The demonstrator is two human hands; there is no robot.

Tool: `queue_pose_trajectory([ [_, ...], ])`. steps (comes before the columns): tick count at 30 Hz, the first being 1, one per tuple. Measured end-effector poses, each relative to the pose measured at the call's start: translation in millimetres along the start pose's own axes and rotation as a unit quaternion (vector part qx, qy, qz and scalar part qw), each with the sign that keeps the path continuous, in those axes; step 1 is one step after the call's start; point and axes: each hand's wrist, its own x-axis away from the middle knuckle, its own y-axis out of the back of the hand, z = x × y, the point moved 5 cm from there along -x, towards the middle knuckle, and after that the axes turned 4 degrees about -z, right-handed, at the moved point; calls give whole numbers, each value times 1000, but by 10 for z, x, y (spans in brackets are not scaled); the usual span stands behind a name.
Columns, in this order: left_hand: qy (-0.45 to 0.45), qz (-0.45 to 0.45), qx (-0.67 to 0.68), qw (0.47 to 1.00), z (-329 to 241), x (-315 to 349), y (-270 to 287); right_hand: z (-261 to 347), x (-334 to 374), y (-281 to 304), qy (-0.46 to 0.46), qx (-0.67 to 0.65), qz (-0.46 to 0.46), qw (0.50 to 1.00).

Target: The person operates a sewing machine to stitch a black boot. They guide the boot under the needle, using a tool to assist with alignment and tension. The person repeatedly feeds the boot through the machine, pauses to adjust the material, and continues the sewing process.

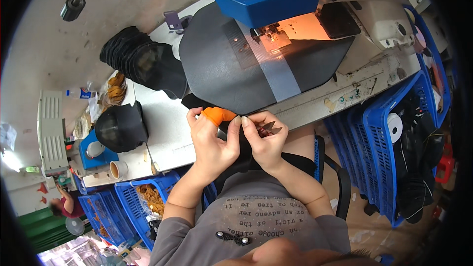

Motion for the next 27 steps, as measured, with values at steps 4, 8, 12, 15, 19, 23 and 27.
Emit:
queue_pose_trajectory([
  [4, 3, 27, 5, 1000, 14, -24, 43, -71, 25, 11, -23, -22, -6, 999],
  [8, 17, 32, 17, 999, 22, -27, 49, -95, 25, -2, -34, -49, -12, 998],
  [12, 26, 31, 18, 999, 37, -17, 38, -125, 33, -15, -69, -81, -12, 994],
  [15, 33, 30, 16, 999, 17, -26, 40, -137, 32, -20, -86, -94, -14, 992],
  [19, 35, 31, 12, 999, -16, -42, 37, -133, 31, -12, -95, -101, -18, 990],
  [23, 23, 26, -6, 999, -38, -29, 33, -108, 28, -21, -78, -100, -20, 992],
  [27, 0, 16, -43, 999, -88, -1, 16, -100, 30, -24, -69, -82, -21, 994],
])
